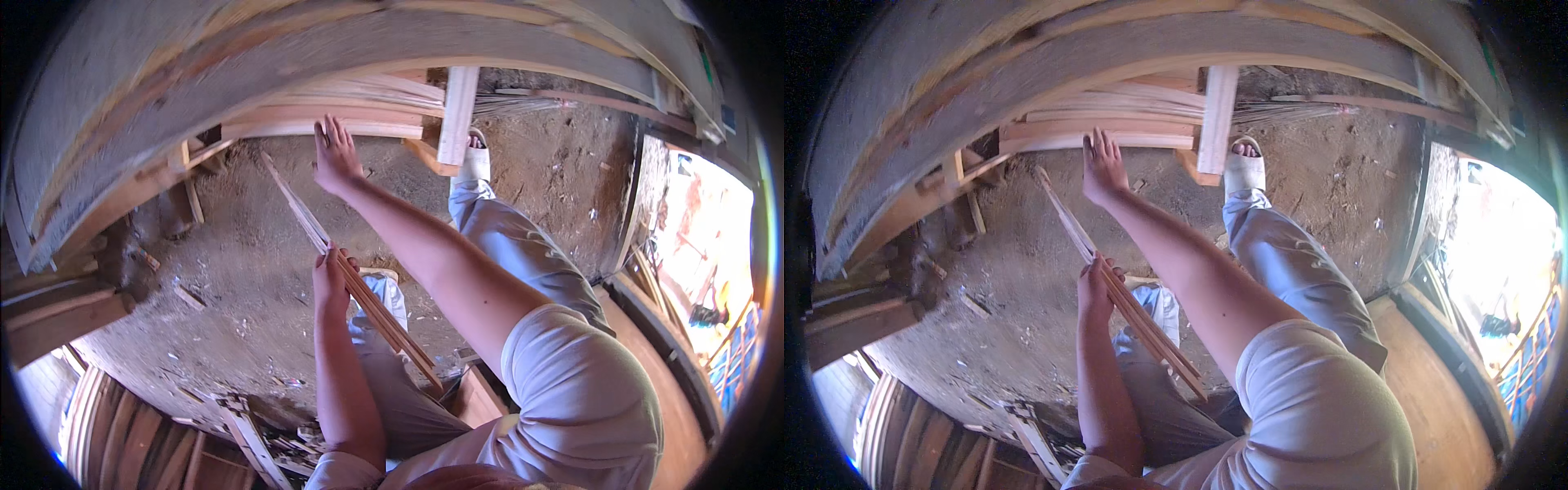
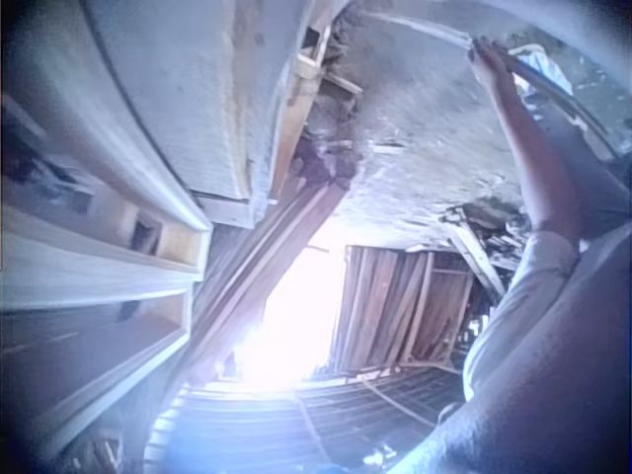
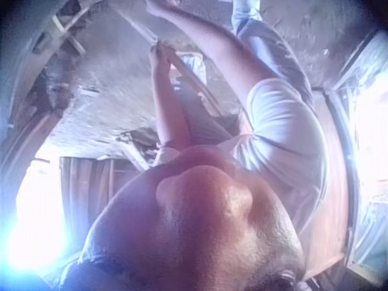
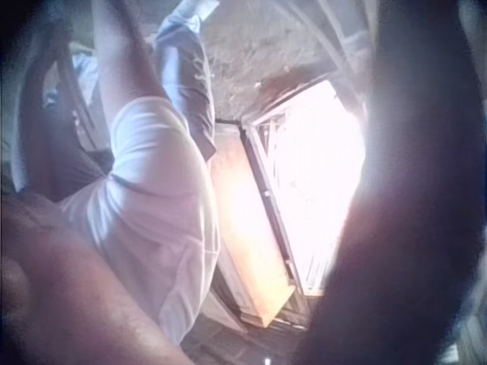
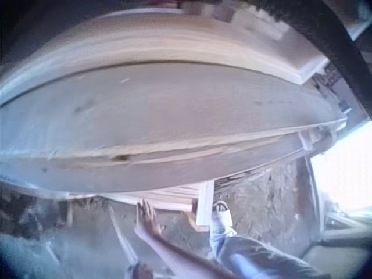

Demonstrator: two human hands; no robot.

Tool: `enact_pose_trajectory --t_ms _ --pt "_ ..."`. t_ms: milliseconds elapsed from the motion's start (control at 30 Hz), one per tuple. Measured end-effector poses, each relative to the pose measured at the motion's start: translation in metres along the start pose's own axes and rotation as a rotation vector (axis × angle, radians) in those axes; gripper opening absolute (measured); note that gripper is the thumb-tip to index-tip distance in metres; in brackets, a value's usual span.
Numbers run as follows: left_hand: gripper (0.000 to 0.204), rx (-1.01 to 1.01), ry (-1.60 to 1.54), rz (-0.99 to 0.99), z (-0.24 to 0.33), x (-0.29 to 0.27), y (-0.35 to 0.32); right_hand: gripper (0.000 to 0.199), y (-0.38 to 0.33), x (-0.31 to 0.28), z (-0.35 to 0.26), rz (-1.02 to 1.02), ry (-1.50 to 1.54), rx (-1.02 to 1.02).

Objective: The person selects and stacks thin wooden strips, then uses a hand saw to cut a strip to size. They then squat and assemble the cut strips into a small rectangular wooden frame, fitting the pieces together by hand.

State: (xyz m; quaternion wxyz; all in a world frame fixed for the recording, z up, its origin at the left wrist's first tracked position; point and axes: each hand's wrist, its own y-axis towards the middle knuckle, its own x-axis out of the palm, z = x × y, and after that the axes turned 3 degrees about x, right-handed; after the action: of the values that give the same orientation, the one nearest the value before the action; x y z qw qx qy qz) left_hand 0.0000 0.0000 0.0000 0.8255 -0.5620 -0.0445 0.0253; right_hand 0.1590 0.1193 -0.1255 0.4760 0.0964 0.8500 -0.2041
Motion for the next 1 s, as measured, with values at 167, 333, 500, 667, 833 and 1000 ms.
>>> enact_pose_trajectory --t_ms 167,333,500,667,833,1000 --pt "0.027 0.062 0.086 0.082 0.004 0.026 0.016 0.027 -0.055 -0.03 0.055 -0.3 0.378 0.179" --pt "0.03 0.042 0.138 0.13 0.004 0.04 0.023 0.024 -0.119 0.04 0.251 -0.755 0.422 0.629" --pt "0.029 0.095 0.05 0.139 0.005 0.03 0.024 0.028 -0.049 0.01 0.274 0.116 0.388 0.662" --pt "0.031 0.059 0.11 0.22 0.004 0.046 0.023 0.02 -0.008 0.06 0.307 0.279 1.702 0.731" --pt "0.034 0.093 0.137 0.173 -0.009 0.041 0.027 0.029 -0.013 0.035 0.322 0.173 0.413 -0.144" --pt "0.035 0.081 0.11 0.193 -0.006 0.034 0.007 0.045 0.01 -0.022 0.27 0.003 0.436 0.169"
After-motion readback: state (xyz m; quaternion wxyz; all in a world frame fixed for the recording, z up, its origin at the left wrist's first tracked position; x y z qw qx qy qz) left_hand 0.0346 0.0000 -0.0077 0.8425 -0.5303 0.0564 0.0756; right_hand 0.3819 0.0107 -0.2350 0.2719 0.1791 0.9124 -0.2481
